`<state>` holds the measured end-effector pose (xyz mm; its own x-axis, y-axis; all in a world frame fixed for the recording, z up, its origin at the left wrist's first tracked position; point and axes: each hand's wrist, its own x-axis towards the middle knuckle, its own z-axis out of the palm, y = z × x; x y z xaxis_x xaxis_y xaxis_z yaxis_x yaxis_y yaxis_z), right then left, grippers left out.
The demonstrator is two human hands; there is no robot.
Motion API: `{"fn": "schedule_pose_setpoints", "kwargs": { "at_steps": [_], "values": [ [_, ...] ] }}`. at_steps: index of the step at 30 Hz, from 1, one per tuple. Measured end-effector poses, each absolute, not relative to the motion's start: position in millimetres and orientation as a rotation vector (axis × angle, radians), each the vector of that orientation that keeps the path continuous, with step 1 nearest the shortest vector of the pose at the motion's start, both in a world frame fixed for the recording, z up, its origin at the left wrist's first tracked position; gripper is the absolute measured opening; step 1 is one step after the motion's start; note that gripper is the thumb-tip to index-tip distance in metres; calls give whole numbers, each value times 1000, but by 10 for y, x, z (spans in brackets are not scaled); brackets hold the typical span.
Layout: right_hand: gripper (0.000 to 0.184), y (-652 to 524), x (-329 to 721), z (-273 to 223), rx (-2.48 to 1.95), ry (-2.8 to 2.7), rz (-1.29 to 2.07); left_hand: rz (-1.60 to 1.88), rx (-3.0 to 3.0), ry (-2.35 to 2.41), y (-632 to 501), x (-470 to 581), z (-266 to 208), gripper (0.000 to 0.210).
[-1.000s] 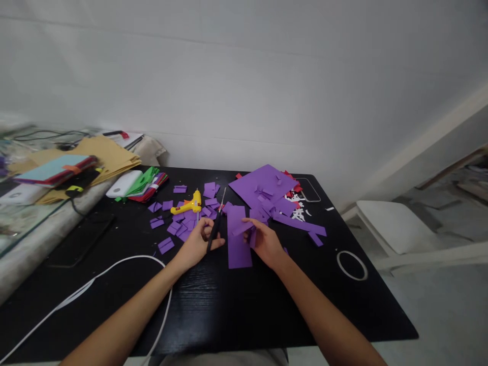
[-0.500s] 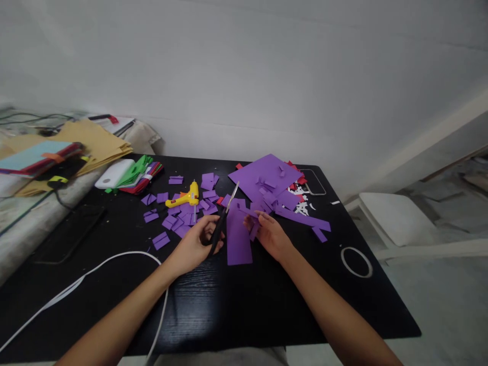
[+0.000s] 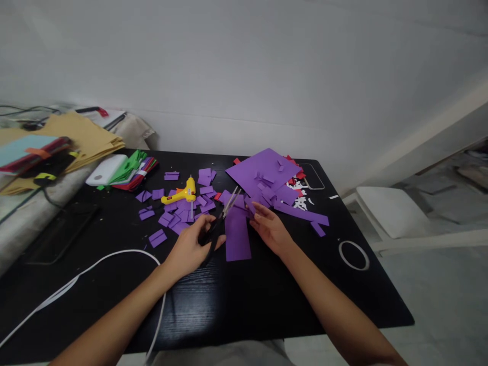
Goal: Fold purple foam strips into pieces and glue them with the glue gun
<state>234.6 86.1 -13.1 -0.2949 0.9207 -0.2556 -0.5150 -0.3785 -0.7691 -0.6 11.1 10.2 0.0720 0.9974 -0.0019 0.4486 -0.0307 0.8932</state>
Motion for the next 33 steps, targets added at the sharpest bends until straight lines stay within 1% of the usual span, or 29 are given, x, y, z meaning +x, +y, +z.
{"fn": "schedule_pose_setpoints", "kwargs": {
  "at_steps": [3,6,14,20,23,27,33],
  "values": [
    [41,857,2333,-123,-888,-718,1812,893,1704,1547,114,-22,104,38],
    [40,833,2307,-130,-928,-748,1799,946,1643,1534,110,2,94,39],
    [40,676,2207,-189,-955,-890,1810,1266,1261,1181,59,184,124,53],
    [32,566,2150,-149,-950,-1084,1796,1276,1325,1179,29,222,39,55],
    [32,537,2134,-125,-954,-1158,1752,1279,1386,1219,22,212,-1,54],
    [22,536,2134,-161,-913,-1216,1665,1295,1446,1270,17,192,10,51],
    [16,537,2152,-223,-893,-1328,1546,1261,1529,1341,15,183,23,41]
  ]
}}
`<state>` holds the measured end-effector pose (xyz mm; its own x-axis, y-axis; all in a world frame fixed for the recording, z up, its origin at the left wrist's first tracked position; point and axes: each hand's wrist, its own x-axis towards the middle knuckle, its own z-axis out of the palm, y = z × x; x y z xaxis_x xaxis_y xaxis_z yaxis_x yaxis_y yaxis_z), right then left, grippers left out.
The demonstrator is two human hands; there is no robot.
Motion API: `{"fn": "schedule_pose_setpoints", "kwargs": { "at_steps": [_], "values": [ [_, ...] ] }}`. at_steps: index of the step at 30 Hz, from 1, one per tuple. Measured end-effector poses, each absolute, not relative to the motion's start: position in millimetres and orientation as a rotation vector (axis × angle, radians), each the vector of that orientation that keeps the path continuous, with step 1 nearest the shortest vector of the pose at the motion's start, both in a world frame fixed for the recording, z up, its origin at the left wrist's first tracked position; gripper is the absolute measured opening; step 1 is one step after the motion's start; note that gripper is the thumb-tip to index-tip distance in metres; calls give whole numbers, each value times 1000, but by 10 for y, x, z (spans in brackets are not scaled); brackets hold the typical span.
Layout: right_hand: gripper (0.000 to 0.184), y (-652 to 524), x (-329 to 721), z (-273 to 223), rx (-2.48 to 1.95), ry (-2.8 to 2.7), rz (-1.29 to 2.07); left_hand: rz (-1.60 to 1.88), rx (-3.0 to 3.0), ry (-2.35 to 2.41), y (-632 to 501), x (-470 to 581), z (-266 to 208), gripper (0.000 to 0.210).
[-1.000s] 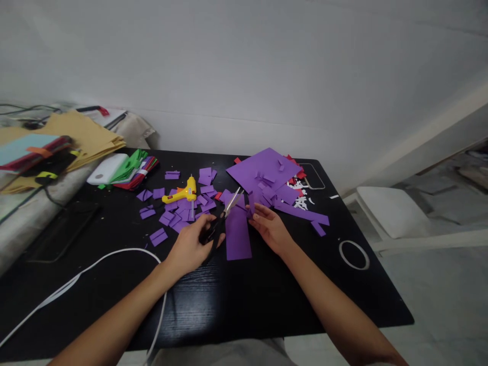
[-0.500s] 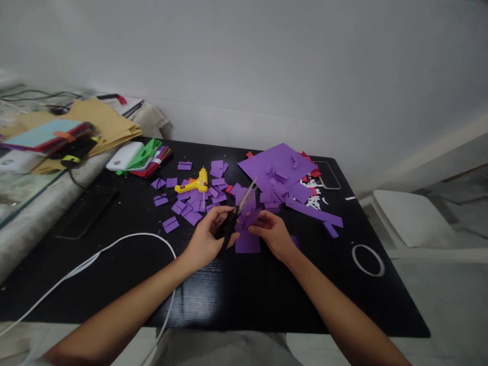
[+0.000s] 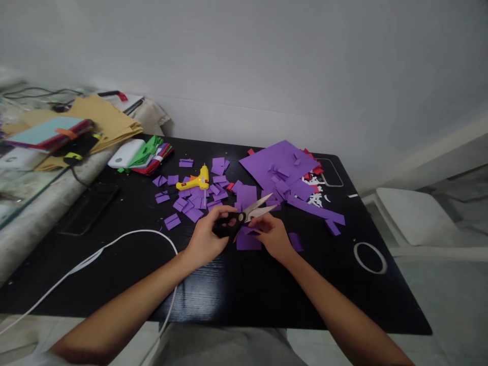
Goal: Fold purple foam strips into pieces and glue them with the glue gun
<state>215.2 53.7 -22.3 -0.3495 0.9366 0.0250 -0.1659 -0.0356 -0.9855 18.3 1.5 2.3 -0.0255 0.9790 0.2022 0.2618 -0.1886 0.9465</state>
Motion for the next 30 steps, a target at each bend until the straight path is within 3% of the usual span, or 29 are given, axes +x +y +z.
{"fn": "schedule_pose_setpoints", "kwargs": {
  "at_steps": [13,20,25,30],
  "values": [
    [16,451,2101,-109,-874,-1469,1441,1272,1019,1171,65,265,90,54],
    [15,436,2104,-99,-831,-1601,1226,1299,907,1158,35,333,106,47],
    [13,490,2163,-60,-845,-1653,1169,1228,1106,1213,54,243,159,46],
    [14,648,2322,-18,-925,-1630,1114,960,1783,1524,149,-185,359,53]
  ]
}}
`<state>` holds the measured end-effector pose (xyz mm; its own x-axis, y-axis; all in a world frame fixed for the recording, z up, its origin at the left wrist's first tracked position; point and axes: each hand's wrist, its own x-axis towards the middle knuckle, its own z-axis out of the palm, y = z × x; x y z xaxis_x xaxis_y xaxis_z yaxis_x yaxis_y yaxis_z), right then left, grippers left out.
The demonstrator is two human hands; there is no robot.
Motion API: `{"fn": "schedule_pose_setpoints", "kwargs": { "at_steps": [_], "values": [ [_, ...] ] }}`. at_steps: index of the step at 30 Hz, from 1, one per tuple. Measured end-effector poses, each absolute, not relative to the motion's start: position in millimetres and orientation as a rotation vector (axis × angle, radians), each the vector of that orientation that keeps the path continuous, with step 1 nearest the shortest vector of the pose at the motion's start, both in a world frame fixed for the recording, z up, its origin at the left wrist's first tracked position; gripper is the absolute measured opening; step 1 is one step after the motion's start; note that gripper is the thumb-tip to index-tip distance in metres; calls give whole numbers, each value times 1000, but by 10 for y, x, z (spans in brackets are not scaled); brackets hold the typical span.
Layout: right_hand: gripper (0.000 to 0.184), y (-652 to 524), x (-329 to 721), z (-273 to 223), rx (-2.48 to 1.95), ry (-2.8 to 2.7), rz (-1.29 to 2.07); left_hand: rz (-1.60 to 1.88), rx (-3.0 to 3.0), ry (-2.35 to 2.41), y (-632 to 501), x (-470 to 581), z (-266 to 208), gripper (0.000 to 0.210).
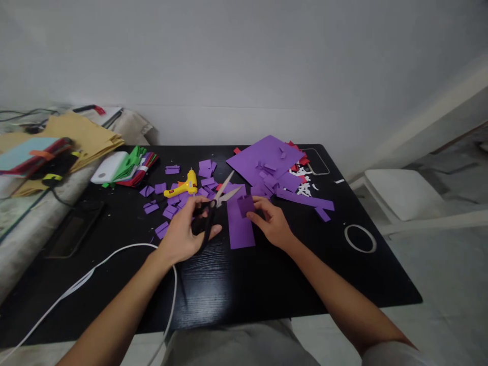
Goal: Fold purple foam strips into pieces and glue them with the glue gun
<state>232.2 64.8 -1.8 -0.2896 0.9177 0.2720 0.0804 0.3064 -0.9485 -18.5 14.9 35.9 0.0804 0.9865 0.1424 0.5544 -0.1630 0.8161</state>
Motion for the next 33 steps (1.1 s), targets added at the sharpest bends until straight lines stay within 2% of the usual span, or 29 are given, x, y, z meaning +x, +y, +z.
{"fn": "schedule_pose_setpoints", "kwargs": {
  "at_steps": [5,12,33],
  "values": [
    [17,744,2426,61,-950,-1618,1165,634,2069,1538,244,-476,474,45],
    [17,738,2420,65,-901,-1647,1201,485,2138,1396,228,-405,434,34],
    [16,706,2433,133,-861,-1731,1122,472,2249,1411,266,-384,385,35]
  ]
}}
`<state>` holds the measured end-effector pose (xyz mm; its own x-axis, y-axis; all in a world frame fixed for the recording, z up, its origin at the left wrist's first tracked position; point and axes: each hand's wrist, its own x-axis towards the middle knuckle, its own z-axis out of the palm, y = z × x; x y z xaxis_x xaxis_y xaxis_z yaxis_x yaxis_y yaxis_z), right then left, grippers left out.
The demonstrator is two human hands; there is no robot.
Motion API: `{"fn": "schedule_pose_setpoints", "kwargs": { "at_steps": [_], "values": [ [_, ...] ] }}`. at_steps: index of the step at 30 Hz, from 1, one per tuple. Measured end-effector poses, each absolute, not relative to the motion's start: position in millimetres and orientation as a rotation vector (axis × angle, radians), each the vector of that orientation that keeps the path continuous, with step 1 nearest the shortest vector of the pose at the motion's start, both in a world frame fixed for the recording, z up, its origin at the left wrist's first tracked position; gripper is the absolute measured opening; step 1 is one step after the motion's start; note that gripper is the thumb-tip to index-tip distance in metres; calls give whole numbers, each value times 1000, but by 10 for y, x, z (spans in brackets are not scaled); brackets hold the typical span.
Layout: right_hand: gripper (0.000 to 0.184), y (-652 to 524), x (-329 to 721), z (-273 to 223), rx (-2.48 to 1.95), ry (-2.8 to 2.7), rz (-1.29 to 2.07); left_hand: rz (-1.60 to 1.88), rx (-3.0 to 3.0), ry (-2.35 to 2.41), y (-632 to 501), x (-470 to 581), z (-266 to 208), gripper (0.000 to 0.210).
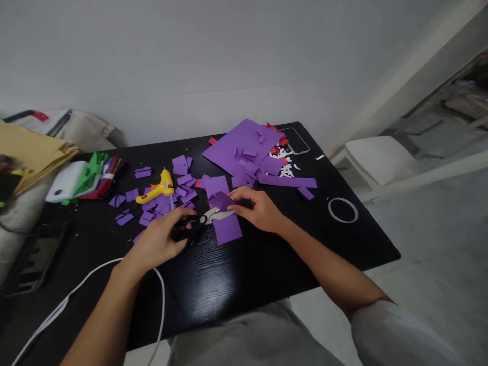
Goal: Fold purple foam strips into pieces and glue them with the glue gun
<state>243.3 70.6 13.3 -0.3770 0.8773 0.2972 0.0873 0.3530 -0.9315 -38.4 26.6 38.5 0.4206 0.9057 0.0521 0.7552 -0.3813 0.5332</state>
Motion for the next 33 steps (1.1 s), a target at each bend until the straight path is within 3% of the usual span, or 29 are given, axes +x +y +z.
{"fn": "schedule_pose_setpoints", "kwargs": {
  "at_steps": [33],
  "values": [
    [10,682,2439,207,-927,-1732,1152,457,2186,1427,269,-381,377,27]
  ]
}}
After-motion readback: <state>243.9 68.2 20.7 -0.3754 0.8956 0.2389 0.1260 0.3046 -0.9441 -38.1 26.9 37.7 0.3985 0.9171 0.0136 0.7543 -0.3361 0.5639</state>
